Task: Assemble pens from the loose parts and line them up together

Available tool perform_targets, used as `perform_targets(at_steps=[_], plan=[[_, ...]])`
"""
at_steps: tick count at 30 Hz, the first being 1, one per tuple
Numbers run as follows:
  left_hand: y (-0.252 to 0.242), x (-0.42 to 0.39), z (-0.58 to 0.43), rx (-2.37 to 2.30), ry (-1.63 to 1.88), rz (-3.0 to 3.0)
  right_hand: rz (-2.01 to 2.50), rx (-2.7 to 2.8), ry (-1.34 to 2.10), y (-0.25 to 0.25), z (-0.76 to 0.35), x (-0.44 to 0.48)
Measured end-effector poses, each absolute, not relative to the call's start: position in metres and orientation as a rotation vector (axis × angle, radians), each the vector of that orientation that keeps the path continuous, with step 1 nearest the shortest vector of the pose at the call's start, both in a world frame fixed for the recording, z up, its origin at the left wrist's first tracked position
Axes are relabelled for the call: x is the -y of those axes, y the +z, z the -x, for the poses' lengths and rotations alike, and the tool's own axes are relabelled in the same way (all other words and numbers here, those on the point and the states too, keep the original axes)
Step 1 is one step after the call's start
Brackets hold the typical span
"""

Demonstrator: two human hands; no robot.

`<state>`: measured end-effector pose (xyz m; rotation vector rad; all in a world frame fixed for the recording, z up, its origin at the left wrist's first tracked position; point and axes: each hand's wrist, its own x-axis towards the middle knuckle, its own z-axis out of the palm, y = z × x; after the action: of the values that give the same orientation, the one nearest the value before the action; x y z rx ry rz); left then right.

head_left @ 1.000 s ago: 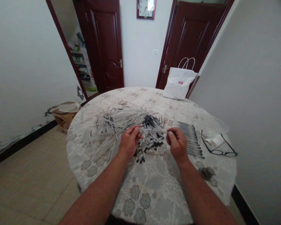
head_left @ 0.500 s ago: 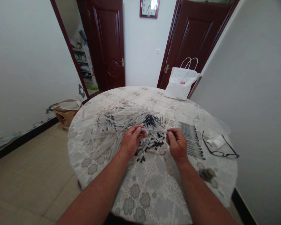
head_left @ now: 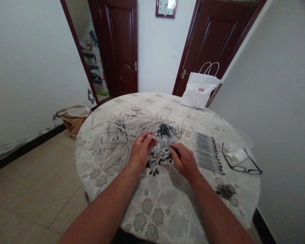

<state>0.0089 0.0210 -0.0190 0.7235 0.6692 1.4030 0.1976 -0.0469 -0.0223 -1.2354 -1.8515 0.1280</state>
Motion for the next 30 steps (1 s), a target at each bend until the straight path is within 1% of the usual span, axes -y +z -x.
perform_targets(at_steps=[6,9,14,20,22,24,27,30], plan=[[-0.018,-0.022,-0.008,-0.681,1.404,-0.662,1.275,2.059,-0.049,-0.031,-0.187,0.045],[-0.017,-0.021,-0.008,-0.684,1.396,-0.657,1.271,2.026,-0.021,-0.03,-0.182,0.049],[-0.019,-0.021,-0.008,-0.671,1.39,-0.661,1.297,1.783,0.32,-0.024,-0.174,0.054],[-0.02,-0.023,-0.008,-0.691,1.37,-0.697,1.243,1.355,0.977,-0.029,-0.173,0.045],[-0.02,-0.022,-0.009,-0.708,1.365,-0.717,1.242,1.301,1.059,-0.029,-0.174,0.043],[-0.019,-0.021,-0.011,-0.728,1.368,-0.742,1.295,1.395,0.95,-0.025,-0.176,0.043],[-0.015,-0.016,-0.013,-0.733,1.292,-0.909,1.364,1.66,0.564,-0.013,-0.18,0.045],[-0.009,-0.009,-0.012,-0.739,1.222,-1.162,1.401,1.839,0.308,0.005,-0.188,0.051]])
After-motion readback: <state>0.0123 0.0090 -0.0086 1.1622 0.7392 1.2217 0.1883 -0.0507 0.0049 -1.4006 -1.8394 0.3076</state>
